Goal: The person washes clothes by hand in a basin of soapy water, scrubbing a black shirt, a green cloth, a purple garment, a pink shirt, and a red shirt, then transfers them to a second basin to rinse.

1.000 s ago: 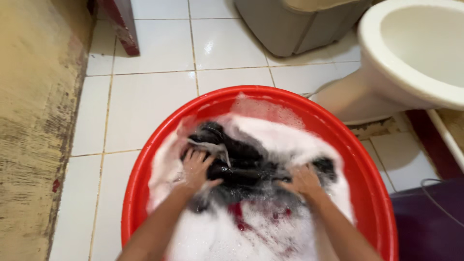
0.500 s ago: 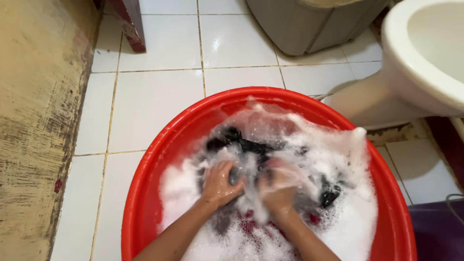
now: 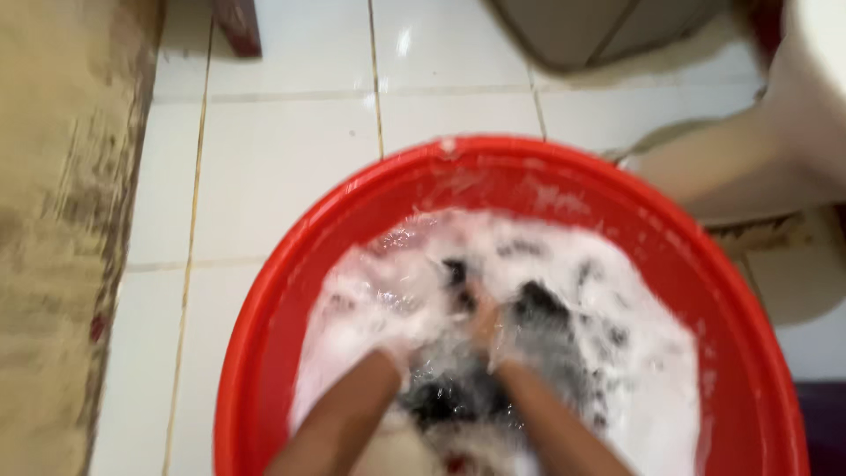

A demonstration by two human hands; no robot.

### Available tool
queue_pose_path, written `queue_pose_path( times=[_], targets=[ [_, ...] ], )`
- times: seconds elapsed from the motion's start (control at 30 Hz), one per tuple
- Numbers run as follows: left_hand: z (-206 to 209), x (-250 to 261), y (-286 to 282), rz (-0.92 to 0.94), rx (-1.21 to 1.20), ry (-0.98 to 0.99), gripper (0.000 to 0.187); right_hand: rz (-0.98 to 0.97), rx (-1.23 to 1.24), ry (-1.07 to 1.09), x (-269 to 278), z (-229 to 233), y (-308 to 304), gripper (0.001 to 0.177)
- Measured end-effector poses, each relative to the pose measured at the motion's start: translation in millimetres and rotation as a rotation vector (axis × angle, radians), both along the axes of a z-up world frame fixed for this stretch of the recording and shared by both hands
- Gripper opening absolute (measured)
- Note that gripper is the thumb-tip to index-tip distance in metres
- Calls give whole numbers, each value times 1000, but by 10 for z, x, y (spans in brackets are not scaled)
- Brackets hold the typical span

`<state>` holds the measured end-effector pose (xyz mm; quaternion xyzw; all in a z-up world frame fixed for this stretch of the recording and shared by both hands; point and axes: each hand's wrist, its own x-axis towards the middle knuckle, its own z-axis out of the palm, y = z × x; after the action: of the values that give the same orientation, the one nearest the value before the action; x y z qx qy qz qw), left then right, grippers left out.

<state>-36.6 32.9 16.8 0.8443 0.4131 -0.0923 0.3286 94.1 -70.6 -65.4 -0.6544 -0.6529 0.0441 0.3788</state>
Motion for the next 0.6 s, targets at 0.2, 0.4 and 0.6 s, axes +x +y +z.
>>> queue_pose_path(
  times=[0.2, 0.4, 0.6],
  targets=[
    [902, -347, 157, 94, -57, -168, 69, -170, -552, 55, 1014, -39, 497, 53],
    [1506, -625, -237, 124, 66, 29, 117, -153, -185, 453, 774, 480, -9, 100],
    [438, -161, -447, -177, 136, 77, 91, 28, -40, 333, -329, 450, -481, 96]
  ],
)
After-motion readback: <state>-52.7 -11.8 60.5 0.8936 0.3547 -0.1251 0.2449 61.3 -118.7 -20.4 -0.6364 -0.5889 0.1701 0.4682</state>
